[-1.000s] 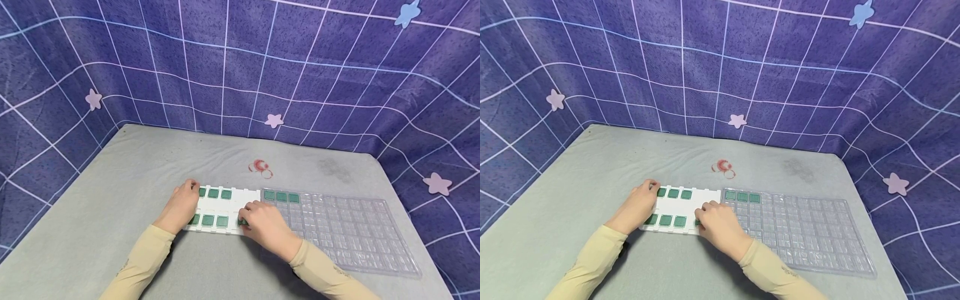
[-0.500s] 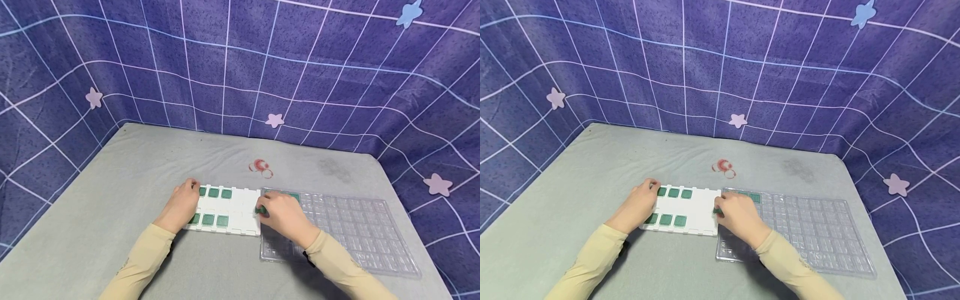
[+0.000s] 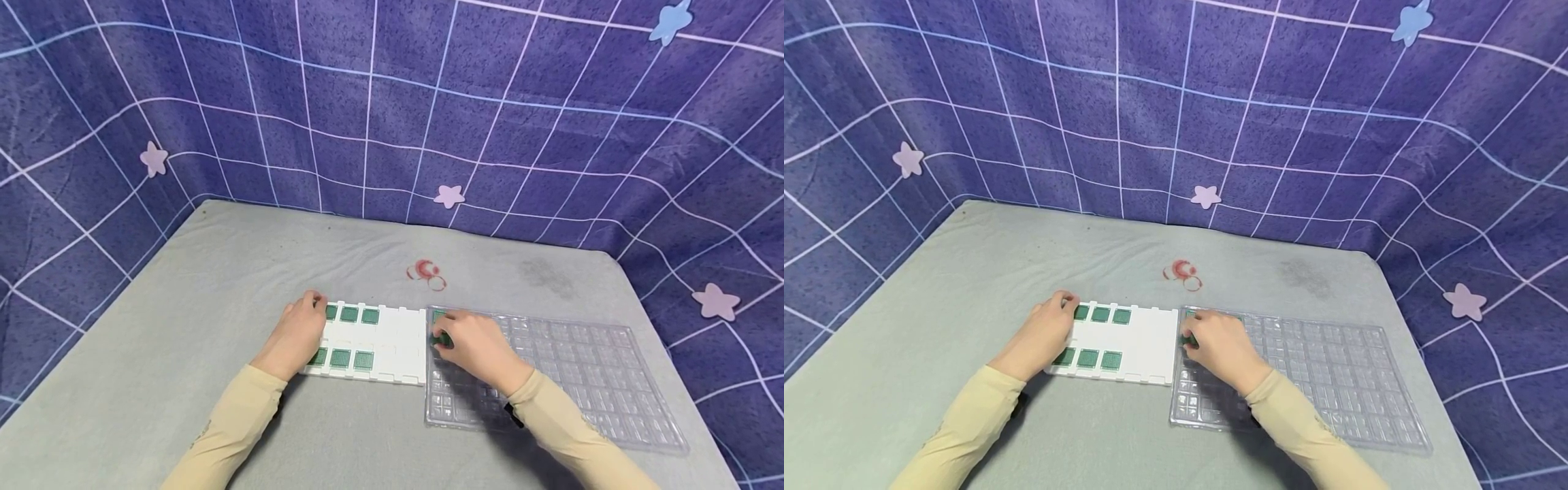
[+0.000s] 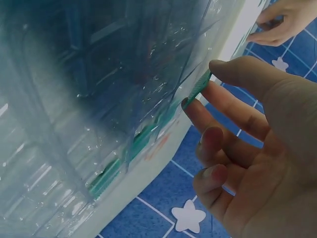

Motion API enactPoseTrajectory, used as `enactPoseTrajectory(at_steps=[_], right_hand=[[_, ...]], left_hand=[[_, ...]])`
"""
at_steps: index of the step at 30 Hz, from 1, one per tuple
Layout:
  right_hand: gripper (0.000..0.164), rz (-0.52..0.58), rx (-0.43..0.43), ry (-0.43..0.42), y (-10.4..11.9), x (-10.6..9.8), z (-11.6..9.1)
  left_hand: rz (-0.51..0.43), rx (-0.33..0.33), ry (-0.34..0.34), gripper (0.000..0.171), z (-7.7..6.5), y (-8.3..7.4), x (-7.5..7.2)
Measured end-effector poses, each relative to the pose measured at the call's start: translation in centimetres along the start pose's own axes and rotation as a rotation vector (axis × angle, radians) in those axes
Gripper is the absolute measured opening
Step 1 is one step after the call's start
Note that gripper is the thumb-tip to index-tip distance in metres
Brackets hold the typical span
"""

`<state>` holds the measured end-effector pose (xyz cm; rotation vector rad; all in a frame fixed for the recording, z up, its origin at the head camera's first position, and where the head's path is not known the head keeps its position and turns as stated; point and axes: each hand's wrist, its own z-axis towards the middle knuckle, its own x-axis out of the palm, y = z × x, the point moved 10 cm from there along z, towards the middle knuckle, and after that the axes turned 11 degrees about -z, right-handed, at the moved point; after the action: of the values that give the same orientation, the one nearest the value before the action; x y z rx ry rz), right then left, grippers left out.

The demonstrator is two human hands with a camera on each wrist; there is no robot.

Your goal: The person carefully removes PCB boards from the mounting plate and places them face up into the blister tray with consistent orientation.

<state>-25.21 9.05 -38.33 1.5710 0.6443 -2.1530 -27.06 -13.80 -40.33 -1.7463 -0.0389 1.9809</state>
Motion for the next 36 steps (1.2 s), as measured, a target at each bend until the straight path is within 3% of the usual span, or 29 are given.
enactPoseTrajectory(at_steps=[19,36], right_hand=[[0.010,-0.006,-0.015,0.029,-0.2,0.4,0.1],[0.011,-0.002,0.055,0.072,-0.9,1.2,0.5]], left_hand=[[-0.011,0.000,-0.002,0.036,0.1,0.0,-0.1],[-0.006,0.002,-0.011,0.035,-0.1,-0.1,-0.2]])
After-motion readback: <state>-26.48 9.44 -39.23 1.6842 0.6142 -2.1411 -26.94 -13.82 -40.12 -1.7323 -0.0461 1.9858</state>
